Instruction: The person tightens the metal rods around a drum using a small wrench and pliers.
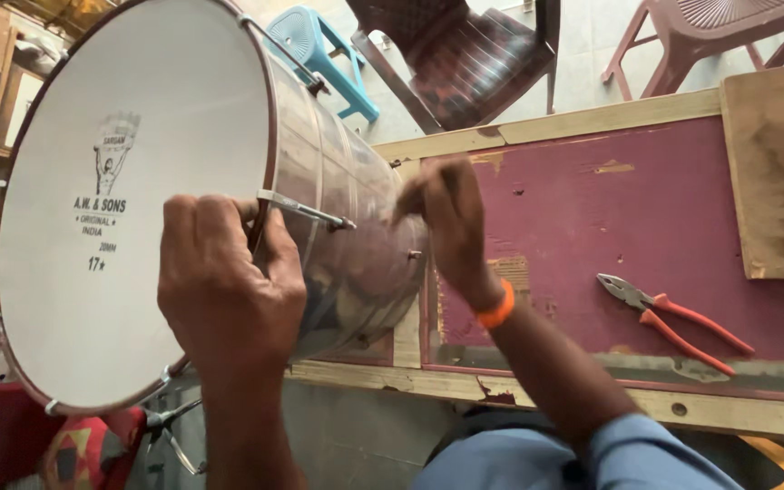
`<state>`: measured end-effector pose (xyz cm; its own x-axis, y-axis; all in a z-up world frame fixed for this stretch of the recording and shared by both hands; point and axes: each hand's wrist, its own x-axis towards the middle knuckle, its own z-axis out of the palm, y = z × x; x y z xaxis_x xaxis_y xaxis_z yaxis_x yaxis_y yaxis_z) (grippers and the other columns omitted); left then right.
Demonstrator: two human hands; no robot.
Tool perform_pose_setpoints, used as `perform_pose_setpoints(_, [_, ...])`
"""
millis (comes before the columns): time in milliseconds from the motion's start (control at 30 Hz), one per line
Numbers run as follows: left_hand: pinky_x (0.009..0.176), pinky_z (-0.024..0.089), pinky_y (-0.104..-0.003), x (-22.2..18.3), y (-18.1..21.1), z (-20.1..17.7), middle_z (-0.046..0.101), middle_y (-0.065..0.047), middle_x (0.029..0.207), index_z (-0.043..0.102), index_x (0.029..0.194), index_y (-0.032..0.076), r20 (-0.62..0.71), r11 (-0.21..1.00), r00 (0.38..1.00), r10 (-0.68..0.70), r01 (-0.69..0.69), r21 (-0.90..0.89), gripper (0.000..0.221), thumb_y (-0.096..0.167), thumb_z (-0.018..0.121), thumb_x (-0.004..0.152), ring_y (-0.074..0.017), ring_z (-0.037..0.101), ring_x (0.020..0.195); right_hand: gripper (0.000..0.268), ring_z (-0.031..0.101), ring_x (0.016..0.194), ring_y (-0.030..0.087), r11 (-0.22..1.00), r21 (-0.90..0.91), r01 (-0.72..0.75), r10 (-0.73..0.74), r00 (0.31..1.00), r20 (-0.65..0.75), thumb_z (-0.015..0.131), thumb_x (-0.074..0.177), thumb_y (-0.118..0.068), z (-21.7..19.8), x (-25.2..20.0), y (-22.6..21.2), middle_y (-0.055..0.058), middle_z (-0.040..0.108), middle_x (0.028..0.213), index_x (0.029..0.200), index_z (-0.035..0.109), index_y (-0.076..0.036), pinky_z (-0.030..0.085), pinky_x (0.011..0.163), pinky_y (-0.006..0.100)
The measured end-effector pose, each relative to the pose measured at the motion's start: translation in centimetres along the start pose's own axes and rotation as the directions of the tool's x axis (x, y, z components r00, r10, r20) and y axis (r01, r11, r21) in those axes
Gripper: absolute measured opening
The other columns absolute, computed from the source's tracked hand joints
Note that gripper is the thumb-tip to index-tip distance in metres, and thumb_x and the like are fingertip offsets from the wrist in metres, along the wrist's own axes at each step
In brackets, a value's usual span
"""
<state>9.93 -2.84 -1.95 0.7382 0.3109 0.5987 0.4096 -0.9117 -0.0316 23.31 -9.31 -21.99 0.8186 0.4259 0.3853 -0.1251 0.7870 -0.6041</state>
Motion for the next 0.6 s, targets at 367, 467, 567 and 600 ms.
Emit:
perform_pose_setpoints(367, [0.071, 0.047, -0.040, -0.1, 0.4, 0.3, 0.056, -0.009, 0.089, 0.058, 0.087, 0.004, -0.048, 0.999, 0.999, -0.019, 0.021, 0.048, 0.028, 0.007, 0.083, 0.101, -0.0274, 0.058, 0.082, 0.005, 0.070, 0.103, 0.038, 0.558, -0.416, 0.718, -0.457, 0.685, 0.567, 0.047, 0.109, -0.002, 2.5, -3.4, -1.1, 0.023, 0.063, 0.108, 0.105, 0.048, -0.005, 0.059, 0.095, 0.050])
perform_pose_setpoints(467, [0.070, 0.045, -0.042, -0.3, 0.0, 0.5, 0.056, -0.009, 0.090, 0.058, 0.089, 0.005, -0.019, 0.995, 0.995, -0.099, 0.098, -0.025, 0.027, 0.009, 0.082, 0.102, -0.0278, 0.057, 0.080, 0.008, 0.072, 0.093, 0.034, 0.570, -0.427, 0.702, -0.422, 0.696, 0.581, 0.048, 0.107, -0.007, 2.8, -3.0, -0.6, 0.018, 0.064, 0.100, 0.100, 0.049, -0.011, 0.060, 0.083, 0.044])
perform_pose_setpoints(567, [0.072, 0.047, -0.041, -0.6, -0.4, 0.8, 0.056, -0.009, 0.089, 0.056, 0.086, 0.004, -0.040, 1.000, 0.999, -0.014, 0.014, 0.002, 0.030, 0.007, 0.081, 0.103, -0.0285, 0.059, 0.083, 0.013, 0.064, 0.072, 0.023, 0.997, -0.075, 0.007, 0.006, 0.985, 0.170, 0.043, 0.117, -0.011, 1.1, 2.3, 2.1, 0.014, 0.062, 0.090, 0.108, 0.050, -0.006, 0.057, 0.065, 0.034])
perform_pose_setpoints(600, [0.073, 0.048, -0.041, -0.9, -0.4, 0.7, 0.056, -0.009, 0.089, 0.056, 0.086, 0.004, -0.039, 1.000, 0.999, 0.000, 0.000, 0.009, 0.030, 0.006, 0.080, 0.103, -0.0289, 0.059, 0.084, 0.016, 0.062, 0.065, 0.019, 0.965, 0.117, -0.236, 0.227, 0.970, 0.091, 0.041, 0.121, -0.012, 0.6, 3.6, 2.8, 0.012, 0.062, 0.086, 0.110, 0.050, -0.004, 0.056, 0.059, 0.030])
